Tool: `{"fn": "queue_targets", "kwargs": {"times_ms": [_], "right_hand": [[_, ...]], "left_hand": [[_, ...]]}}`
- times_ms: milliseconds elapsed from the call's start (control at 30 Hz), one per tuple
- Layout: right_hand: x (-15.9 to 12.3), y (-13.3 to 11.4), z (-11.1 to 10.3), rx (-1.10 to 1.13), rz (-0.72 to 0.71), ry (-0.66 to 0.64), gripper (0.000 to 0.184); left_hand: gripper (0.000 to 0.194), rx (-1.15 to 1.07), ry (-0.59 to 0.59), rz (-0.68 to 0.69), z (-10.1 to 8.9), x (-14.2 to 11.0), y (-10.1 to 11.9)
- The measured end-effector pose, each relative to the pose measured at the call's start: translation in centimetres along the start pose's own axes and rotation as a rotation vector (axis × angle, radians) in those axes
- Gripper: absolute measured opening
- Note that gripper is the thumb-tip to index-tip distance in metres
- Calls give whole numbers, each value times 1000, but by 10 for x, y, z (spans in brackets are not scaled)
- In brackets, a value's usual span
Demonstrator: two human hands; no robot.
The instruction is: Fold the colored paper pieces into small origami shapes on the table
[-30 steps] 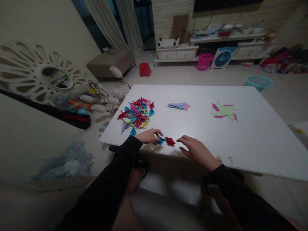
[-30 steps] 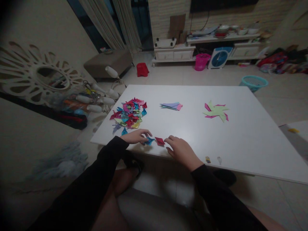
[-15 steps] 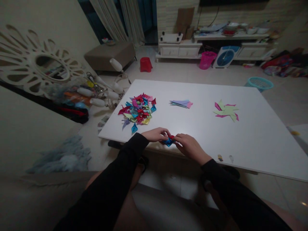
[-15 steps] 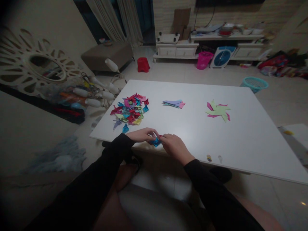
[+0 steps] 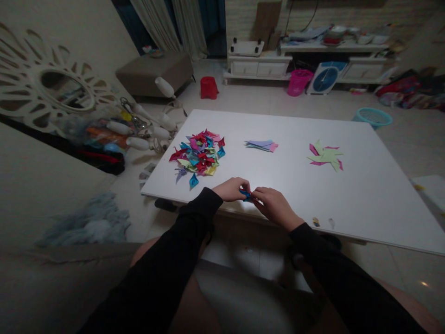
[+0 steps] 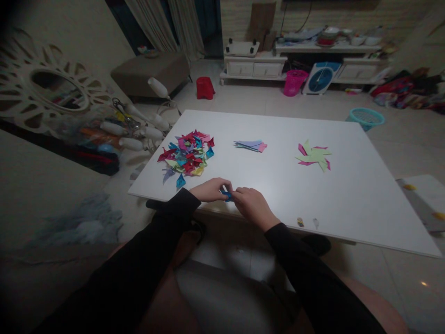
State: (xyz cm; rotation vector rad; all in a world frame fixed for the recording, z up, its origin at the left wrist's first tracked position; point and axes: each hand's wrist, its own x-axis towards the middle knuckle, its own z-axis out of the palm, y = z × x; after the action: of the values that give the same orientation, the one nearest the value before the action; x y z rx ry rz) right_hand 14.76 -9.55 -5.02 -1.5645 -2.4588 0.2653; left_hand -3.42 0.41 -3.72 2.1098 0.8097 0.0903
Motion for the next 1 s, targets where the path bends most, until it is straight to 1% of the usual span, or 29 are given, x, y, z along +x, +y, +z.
{"fn": "queue_targets", "kwargs": {"times_ms": [67,133,300,467,533,600,667,700,733,800,867,933,1000], "right_hand": [[0,0,-2,6,7,-2,14],[0,-1,-4,12,15,-1,14],[-2,0,-10,10,57,10,14],[-5,3,-10,13,118,21,15],[-5,5,-8,-4,160,26,14],[-5,8,-7,-32,217,25,14],[-4,12,-4,-47,288,22,15],[-4,14,-3,-48,324,21,15],[-4,17,-2,-43,358,16,16],[-5,22,2,-25,416,1,16],[-5,26,5,-5,455,-13,17],[-5,29,8,5,476,-22,19],[-6,31,12,2,485,-28,20]], "left_hand": [[16,60,42,26,1,3,4],[13,70,62,41,2,5,5],[11,1,85,44,1,8,1],[6,-40,88,61,1,8,0],[11,-57,110,40,-4,7,-2],[18,-10,173,-31,-13,4,-8],[23,134,236,-164,-24,-1,-18],[25,226,248,-249,-30,-5,-24],[27,313,244,-344,-35,-9,-32],[34,441,196,-513,-43,-19,-48],[42,501,150,-646,-48,-29,-64],[48,509,105,-742,-50,-37,-76],[54,496,58,-791,-51,-40,-84]]}}
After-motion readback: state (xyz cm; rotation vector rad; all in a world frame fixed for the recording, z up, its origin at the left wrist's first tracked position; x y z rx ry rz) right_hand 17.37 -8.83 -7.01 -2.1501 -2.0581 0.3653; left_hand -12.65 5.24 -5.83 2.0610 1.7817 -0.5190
